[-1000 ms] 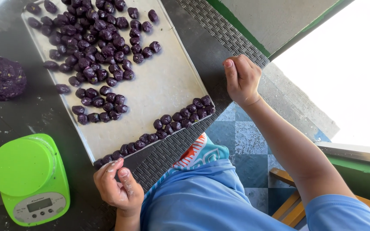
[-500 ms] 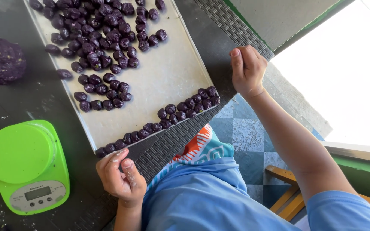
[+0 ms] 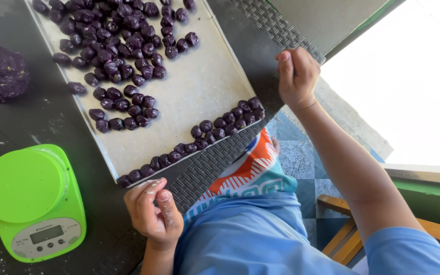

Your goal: Organizing small purple dough balls into rows on a tray and coating a larger dough piece in flour.

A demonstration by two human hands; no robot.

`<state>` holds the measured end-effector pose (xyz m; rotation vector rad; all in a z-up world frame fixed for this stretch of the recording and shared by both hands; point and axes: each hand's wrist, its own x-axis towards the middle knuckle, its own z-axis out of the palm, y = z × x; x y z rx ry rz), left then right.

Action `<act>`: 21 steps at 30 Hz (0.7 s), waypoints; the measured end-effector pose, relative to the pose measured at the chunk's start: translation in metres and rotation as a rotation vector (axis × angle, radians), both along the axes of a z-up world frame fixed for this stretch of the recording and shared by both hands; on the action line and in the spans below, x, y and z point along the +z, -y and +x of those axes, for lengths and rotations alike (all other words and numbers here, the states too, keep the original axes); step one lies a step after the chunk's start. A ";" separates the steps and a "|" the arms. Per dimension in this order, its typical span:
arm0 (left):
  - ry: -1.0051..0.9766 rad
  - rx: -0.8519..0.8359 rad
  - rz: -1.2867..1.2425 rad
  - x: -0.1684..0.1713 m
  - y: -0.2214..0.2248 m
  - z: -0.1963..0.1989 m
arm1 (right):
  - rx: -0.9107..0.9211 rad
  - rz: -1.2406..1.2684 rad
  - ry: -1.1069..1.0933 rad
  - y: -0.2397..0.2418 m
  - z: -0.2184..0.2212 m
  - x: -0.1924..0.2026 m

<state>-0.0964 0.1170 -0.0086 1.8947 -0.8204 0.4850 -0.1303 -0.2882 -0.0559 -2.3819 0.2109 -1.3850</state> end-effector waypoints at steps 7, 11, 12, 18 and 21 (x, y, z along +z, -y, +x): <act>-0.059 -0.169 -0.023 -0.003 -0.004 0.004 | -0.069 -0.043 0.007 0.001 0.001 0.000; -0.061 -0.166 -0.031 -0.009 -0.006 -0.002 | -0.082 -0.046 -0.096 -0.002 -0.002 0.006; -0.041 -0.148 -0.030 -0.010 -0.007 -0.002 | -0.066 -0.049 -0.111 -0.004 0.002 0.006; -0.051 -0.138 -0.074 -0.012 -0.011 -0.002 | -0.061 -0.066 -0.154 -0.002 0.000 0.004; -0.086 -0.140 -0.039 -0.012 -0.012 -0.003 | -0.067 -0.064 -0.164 -0.001 0.001 0.003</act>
